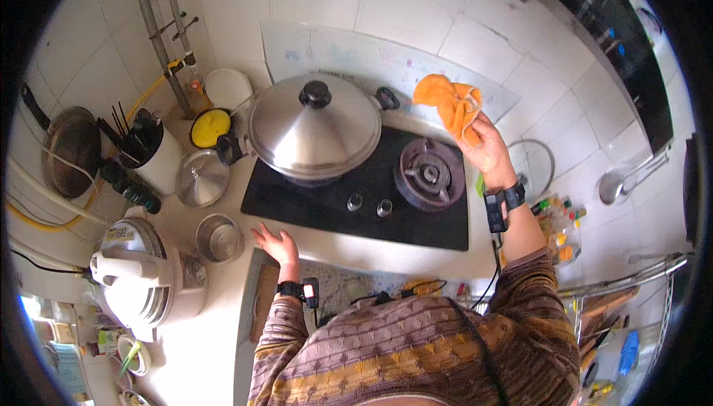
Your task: The person scrubs a pan in the sink using a brush and running water, then rinses it and places it on the counter. They spray cleaner on the wall and wipe the wall and stovetop with a cloth. The person also wipes the countertop and moves a pressure cooker.
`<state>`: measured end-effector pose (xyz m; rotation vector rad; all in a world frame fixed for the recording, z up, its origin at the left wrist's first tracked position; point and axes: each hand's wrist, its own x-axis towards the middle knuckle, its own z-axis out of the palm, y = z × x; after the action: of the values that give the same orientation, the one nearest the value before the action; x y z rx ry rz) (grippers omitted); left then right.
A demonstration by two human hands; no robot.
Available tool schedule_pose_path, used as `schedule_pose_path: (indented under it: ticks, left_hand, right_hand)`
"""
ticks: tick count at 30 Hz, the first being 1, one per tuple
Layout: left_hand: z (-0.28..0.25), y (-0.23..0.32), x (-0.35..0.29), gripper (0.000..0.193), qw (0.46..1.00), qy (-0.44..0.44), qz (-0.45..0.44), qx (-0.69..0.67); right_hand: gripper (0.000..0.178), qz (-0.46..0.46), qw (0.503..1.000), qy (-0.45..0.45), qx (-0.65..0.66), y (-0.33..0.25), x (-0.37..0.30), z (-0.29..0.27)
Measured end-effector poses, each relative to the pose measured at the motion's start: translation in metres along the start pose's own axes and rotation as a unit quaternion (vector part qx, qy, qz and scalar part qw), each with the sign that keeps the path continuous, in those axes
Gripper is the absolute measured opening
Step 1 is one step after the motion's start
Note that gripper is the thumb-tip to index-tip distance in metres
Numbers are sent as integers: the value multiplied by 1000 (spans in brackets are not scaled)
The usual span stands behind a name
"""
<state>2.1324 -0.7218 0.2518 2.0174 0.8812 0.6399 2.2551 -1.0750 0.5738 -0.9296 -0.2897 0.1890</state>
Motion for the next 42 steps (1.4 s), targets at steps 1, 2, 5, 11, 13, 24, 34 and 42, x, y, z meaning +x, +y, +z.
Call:
schedule_pose_path:
  ticks: [1, 2, 5, 11, 13, 24, 34, 42]
  left_hand:
    - [-13, 12, -1, 64, 997, -7, 56, -53]
    - [-26, 28, -2, 61, 995, -48, 48, -79]
    - [-49, 107, -18, 59, 830, -345, 12, -438]
    - [-81, 209, -62, 68, 466, -664, -98, -576]
    - [-71, 212, -76, 46, 544, -609, -142, -560]
    - [-36, 176, -80, 26, 564, -543, -297, -546]
    - [-36, 178, -85, 29, 580, -542, -300, -529]
    - [-33, 158, -86, 26, 593, -502, -271, -568]
  right_hand:
    - [41, 14, 1000, -2, 7, 9, -17, 8]
    - [40, 28, 999, -20, 36, 20, -36, 14]
    - [37, 95, 991, -62, 69, 53, -71, 30]
    - [20, 156, 958, -54, -234, 106, -105, 63]
    - [16, 73, 814, -92, -569, 93, -113, 71]
    - [40, -507, 647, 120, -556, -337, -165, 172]
    - [76, -314, 600, 339, -653, -487, -26, 173]
    - [42, -314, 695, 248, -598, -530, -4, 150]
